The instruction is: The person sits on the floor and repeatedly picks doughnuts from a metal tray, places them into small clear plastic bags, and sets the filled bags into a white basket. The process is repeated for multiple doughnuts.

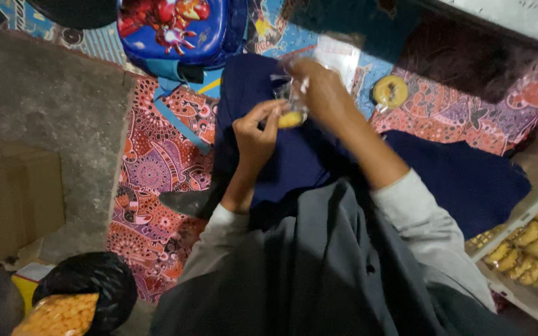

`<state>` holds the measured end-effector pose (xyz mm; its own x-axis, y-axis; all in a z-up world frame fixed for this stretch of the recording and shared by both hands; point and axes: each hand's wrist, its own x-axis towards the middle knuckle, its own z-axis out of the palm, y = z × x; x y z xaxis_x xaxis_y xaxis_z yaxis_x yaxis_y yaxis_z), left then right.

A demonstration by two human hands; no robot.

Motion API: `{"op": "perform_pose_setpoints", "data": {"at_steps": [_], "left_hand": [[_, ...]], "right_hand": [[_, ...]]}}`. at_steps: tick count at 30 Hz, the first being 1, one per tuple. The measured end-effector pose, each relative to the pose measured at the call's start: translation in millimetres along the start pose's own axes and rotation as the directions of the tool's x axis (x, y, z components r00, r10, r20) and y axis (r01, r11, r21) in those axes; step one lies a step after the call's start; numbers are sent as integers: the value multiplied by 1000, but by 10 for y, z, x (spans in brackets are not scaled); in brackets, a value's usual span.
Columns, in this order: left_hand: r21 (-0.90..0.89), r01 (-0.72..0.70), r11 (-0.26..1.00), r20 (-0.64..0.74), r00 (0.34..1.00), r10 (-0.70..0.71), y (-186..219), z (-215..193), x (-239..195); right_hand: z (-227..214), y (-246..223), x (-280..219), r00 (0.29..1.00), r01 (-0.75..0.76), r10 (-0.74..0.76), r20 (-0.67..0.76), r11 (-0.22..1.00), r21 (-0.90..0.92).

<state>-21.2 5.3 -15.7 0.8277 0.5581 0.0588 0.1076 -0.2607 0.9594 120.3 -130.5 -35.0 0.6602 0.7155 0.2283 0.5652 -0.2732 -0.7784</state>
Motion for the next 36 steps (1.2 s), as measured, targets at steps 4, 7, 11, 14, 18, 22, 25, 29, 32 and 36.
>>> {"op": "perform_pose_setpoints", "data": {"at_steps": [4, 7, 11, 14, 18, 22, 25, 29, 32, 36], "left_hand": [[-58, 50, 997, -243, 968, -63, 231, 46, 65], [111, -141, 984, -227, 960, 163, 210, 154, 75], [252, -158, 955, -395, 884, 251, -63, 119, -68], [-536, 364, 762, -73, 879, -471, -324, -22, 86], [-20, 245, 969, -102, 964, -246, -594, -151, 49], [-572, 249, 781, -14, 950, -313, -562, -129, 160], [-542, 144, 828, -93, 969, -230, -426, -122, 112], [-441, 50, 896, -68, 994, -89, -274, -117, 169], [-270, 170, 948, 68, 985, -158, -251, -137, 51], [-288, 140, 947, 82, 989, -121, -223, -110, 122]], "right_hand": [[-162, 194, -153, 870, -422, 412, 270, 906, -23], [58, 243, -406, 942, -305, 37, 335, 515, 801], [627, 251, -578, 872, -488, 326, 365, 526, 696], [713, 293, -349, 850, -527, 334, 407, 550, 648], [563, 101, -238, 891, -444, 398, 218, 670, 595], [312, -190, -42, 980, -168, 197, -35, 903, 396], [243, -330, -46, 962, -56, 128, -240, 957, 285], [230, -260, 26, 946, -147, 252, -206, 895, 421], [302, -195, -67, 926, -270, 364, -101, 826, 495], [244, -194, 31, 901, -313, 416, -124, 820, 479]]}}
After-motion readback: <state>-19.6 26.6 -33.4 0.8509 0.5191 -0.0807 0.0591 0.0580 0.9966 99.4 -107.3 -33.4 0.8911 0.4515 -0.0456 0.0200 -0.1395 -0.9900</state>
